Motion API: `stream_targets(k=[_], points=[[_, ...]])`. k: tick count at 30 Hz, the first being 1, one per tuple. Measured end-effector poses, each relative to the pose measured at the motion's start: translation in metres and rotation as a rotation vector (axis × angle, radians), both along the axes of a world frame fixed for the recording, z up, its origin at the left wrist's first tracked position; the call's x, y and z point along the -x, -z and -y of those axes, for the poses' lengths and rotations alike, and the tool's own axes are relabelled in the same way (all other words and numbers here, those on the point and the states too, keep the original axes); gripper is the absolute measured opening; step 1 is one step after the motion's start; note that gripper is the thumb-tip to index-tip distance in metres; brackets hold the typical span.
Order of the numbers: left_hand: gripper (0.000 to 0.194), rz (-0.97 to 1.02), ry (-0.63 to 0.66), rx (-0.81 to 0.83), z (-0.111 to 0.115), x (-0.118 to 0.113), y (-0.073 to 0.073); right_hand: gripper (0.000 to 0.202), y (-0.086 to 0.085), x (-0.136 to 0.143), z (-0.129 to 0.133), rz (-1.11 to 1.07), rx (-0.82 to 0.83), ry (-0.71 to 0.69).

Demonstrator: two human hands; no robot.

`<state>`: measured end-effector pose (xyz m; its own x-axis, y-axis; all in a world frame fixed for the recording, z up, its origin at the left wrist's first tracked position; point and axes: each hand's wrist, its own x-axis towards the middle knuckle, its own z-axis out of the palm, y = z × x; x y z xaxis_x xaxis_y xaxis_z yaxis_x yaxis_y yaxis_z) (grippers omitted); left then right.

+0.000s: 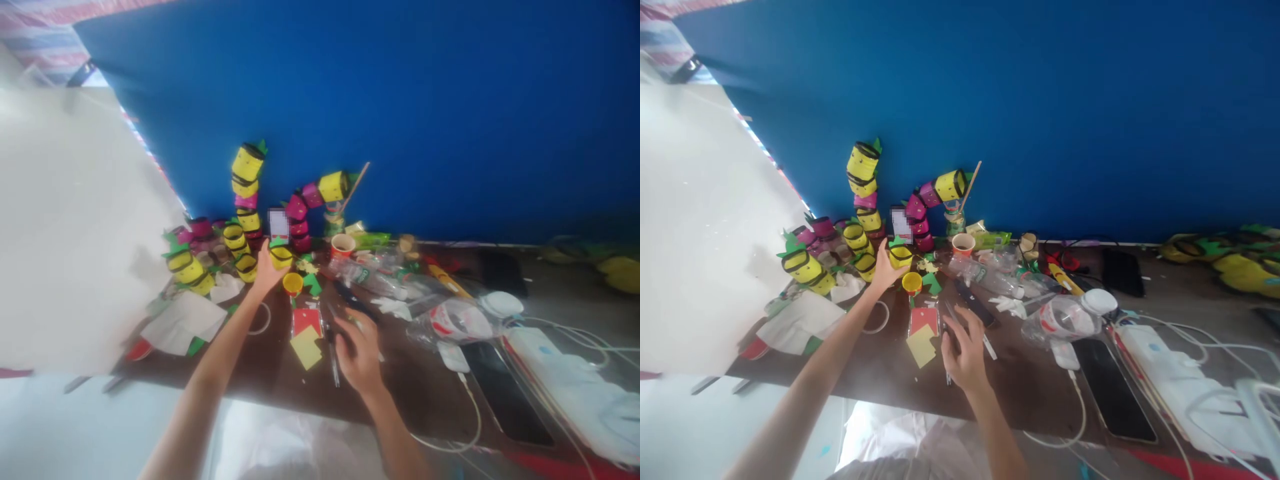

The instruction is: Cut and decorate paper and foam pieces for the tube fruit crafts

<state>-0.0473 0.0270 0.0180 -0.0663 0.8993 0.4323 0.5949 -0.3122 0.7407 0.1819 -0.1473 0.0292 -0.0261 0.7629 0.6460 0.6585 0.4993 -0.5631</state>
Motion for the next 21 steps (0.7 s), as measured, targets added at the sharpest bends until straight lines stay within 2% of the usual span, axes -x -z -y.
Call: stream_targets(k=[3,6,10,13,15,17,19,21], points=[[0.096,0.107,0.014,0.023,0.002,0.003,0.004,0.028,0.001,0.002,0.001,-0.013,0.018,-0.019],[0.093,0.206,0.021,0.042,0.005,0.003,0.002,0.027,0.0,0.005,0.002,-0.021,0.022,-0.033],[0.076,0.521,0.027,0.069,0.011,-0.001,-0.004,0.025,0.0,0.008,0.003,-0.029,0.031,-0.037],[0.058,0.83,0.064,0.01,0.022,-0.004,-0.014,0.024,0.003,0.008,0.003,-0.04,0.055,-0.034],[0.046,1.12,0.144,0.025,0.033,-0.006,-0.024,0.023,0.006,0.007,0.002,-0.055,0.074,-0.033],[0.048,1.228,0.206,0.08,0.045,-0.008,-0.036,0.022,0.008,0.007,0.001,-0.083,0.096,-0.036],[0.051,1.456,0.306,0.17,0.057,-0.009,-0.047,0.02,0.01,0.008,0.0,-0.116,0.122,-0.041],[0.048,1.568,0.334,0.228,0.065,-0.009,-0.053,0.019,0.012,0.01,-0.002,-0.144,0.154,-0.048]])
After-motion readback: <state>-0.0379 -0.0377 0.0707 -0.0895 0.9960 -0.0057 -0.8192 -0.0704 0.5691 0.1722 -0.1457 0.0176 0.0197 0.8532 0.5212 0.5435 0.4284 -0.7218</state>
